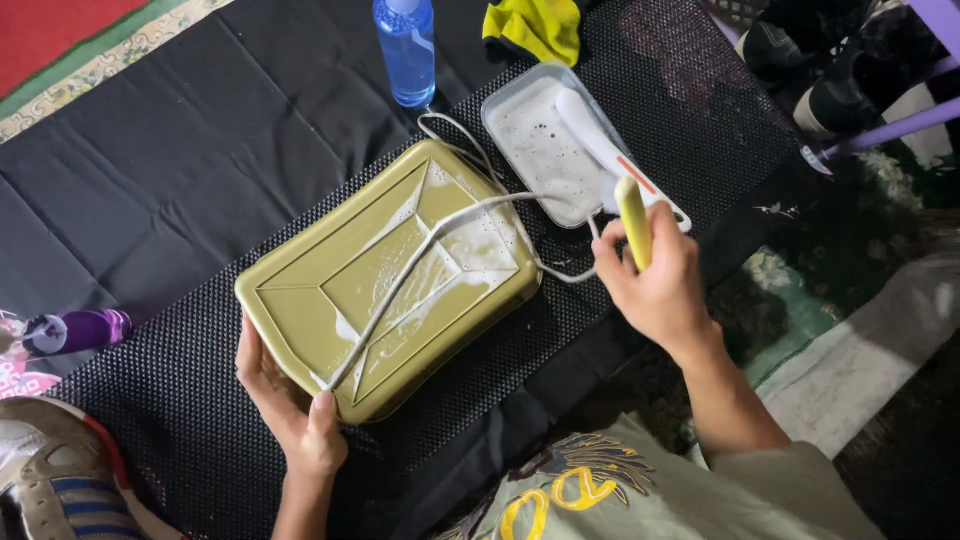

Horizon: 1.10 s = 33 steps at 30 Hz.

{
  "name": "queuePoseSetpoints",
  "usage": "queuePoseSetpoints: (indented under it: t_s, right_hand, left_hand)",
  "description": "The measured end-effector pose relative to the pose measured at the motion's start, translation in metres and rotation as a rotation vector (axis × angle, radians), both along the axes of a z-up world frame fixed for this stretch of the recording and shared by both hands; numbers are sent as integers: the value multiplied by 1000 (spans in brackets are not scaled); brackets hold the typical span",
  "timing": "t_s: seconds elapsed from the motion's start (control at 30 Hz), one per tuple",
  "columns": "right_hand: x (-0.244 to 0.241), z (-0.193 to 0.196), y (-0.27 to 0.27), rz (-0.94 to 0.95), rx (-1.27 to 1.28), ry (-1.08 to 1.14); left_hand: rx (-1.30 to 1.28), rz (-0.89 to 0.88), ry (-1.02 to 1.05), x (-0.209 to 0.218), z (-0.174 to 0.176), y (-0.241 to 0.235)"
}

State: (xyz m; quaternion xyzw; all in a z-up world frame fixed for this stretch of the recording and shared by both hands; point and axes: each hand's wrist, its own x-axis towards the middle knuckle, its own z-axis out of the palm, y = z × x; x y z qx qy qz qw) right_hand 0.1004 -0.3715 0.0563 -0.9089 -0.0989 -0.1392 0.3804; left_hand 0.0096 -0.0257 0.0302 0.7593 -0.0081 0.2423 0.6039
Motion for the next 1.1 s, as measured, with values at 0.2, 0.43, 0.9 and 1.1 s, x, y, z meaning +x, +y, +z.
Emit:
queuePoseSetpoints:
  t_s: [0.2, 0.43, 0.9, 1.1]
  right_hand:
    - [-17, -26, -14, 130, 44, 59]
    - [-17, -35, -29, 179, -78, 91]
    - [-7, 41, 49, 222, -32, -6]
    - [-47, 47, 136, 559, -18, 43]
  left_hand:
    - [-7, -9, -10, 1, 1, 0]
    - [14, 3, -4, -3, -5, 3]
    - [61, -51, -123, 4, -4, 10]
    - [81, 2, -102, -3, -12, 17]
